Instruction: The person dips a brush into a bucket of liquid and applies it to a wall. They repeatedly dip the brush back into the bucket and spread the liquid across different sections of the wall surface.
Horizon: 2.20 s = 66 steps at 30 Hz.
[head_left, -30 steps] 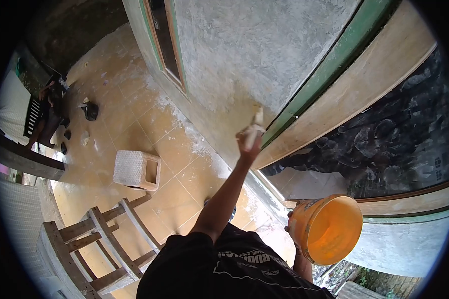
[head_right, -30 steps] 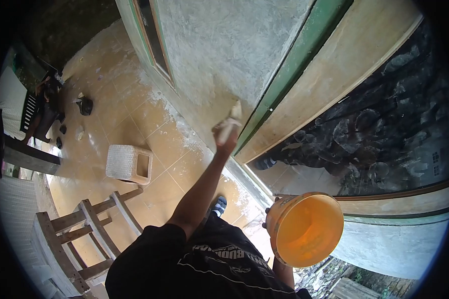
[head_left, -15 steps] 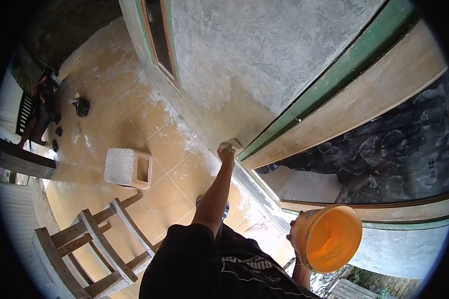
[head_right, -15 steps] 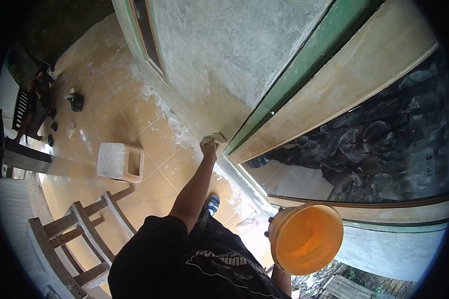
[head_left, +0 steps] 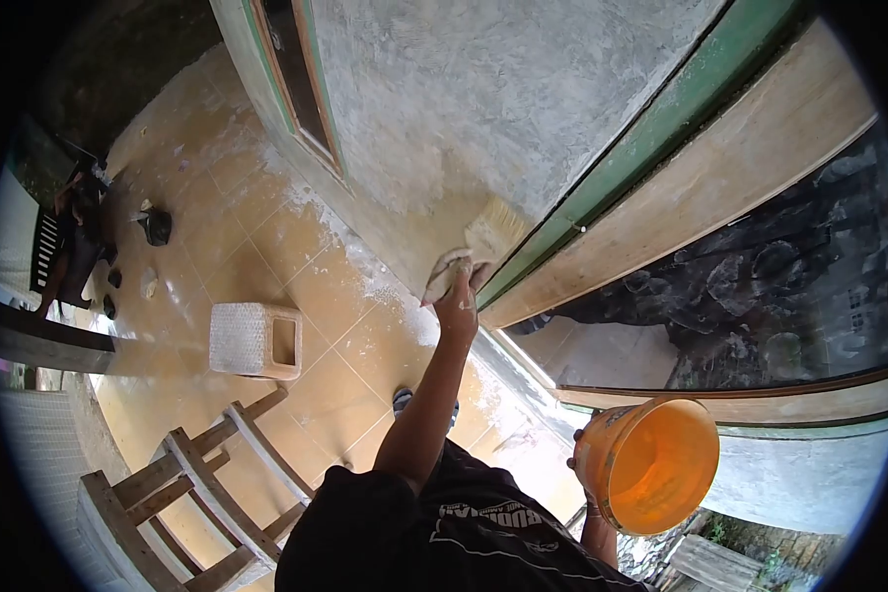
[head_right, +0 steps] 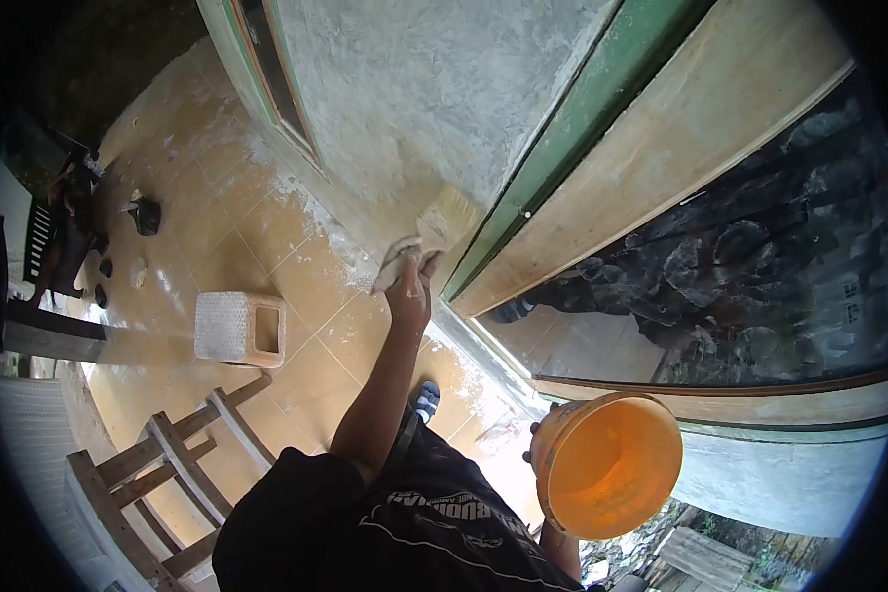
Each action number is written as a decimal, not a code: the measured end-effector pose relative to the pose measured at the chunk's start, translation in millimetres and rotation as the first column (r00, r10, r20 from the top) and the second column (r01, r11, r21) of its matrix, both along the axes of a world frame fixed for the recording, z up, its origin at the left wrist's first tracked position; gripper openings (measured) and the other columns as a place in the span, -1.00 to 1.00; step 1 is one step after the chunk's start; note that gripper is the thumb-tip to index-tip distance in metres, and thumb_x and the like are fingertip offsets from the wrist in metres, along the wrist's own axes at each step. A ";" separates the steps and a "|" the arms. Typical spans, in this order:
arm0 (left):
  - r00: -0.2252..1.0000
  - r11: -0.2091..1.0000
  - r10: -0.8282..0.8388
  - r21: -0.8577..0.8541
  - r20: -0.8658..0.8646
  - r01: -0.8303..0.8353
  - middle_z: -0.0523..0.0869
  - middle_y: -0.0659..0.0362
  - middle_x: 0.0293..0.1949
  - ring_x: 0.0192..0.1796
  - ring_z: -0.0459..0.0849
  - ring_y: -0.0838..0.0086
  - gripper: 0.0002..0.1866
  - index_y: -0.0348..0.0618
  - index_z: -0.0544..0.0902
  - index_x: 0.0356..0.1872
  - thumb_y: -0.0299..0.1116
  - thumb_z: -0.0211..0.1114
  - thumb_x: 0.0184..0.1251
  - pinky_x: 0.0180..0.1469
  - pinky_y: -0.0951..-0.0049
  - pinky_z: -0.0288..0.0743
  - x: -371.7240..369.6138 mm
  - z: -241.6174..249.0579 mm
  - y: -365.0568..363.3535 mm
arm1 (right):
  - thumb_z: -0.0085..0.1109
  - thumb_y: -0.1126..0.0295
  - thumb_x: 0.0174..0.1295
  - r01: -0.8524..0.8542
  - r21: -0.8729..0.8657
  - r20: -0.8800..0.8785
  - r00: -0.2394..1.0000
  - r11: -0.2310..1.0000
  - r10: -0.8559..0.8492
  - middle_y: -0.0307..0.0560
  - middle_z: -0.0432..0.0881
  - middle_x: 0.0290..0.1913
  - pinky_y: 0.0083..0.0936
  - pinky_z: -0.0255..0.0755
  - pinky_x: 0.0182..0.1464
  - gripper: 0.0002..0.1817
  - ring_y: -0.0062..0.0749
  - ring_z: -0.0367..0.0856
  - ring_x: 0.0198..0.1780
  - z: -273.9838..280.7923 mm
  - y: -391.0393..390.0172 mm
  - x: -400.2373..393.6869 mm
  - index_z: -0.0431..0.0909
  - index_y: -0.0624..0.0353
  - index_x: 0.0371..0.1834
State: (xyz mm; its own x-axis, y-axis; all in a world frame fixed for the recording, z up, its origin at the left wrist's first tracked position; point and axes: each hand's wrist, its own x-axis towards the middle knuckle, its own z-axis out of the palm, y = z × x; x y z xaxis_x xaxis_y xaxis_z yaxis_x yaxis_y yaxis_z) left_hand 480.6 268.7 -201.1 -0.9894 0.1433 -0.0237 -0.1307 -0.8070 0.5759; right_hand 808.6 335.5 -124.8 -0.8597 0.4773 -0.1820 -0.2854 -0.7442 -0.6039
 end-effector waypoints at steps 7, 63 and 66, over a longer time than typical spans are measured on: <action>0.987 0.943 0.063 -0.332 0.145 -0.011 0.59 0.12 -0.30 -0.25 0.60 0.43 -0.89 -0.37 0.56 -0.31 -0.63 0.09 0.16 -0.14 0.44 0.63 11.6 -123.6 -9.0 | -0.04 -0.02 0.25 -0.013 0.023 -0.007 1.000 1.000 0.013 0.17 0.33 0.20 -0.04 0.43 0.05 -0.31 0.03 0.38 0.16 2.9 -4.8 -8.2 0.11 0.16 0.33; 0.946 0.924 0.170 -0.379 0.275 -0.056 0.53 -0.04 -0.20 -0.35 0.64 0.19 -0.65 -0.35 0.36 -0.08 -0.31 0.18 0.26 -0.24 0.22 0.63 -76.7 -137.0 -26.5 | 0.05 -0.01 0.21 -0.018 0.088 -0.301 0.953 0.996 0.044 0.19 0.33 0.19 0.13 0.35 0.10 -0.27 0.11 0.33 0.19 18.2 17.9 -12.2 0.13 0.20 0.32; 0.958 0.834 0.227 -0.543 0.173 -0.100 0.60 0.01 -0.36 -0.46 0.64 0.37 -0.74 -0.38 0.44 -0.22 -0.35 0.21 0.23 -0.45 0.45 0.62 -83.6 -137.0 -21.8 | 0.06 -0.01 0.20 -0.003 0.078 -0.309 0.951 0.997 0.027 0.19 0.33 0.19 0.14 0.34 0.10 -0.27 0.12 0.33 0.19 22.1 18.7 -12.2 0.13 0.20 0.32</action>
State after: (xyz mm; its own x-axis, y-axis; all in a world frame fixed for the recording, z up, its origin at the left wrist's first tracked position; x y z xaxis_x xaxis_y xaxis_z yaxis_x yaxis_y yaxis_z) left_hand 396.9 246.8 -338.1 -0.9562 -0.1171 -0.2681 -0.1986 -0.4130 0.8888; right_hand 796.4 354.2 -102.7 -0.8751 0.4662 0.1300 -0.4563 -0.7055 -0.5423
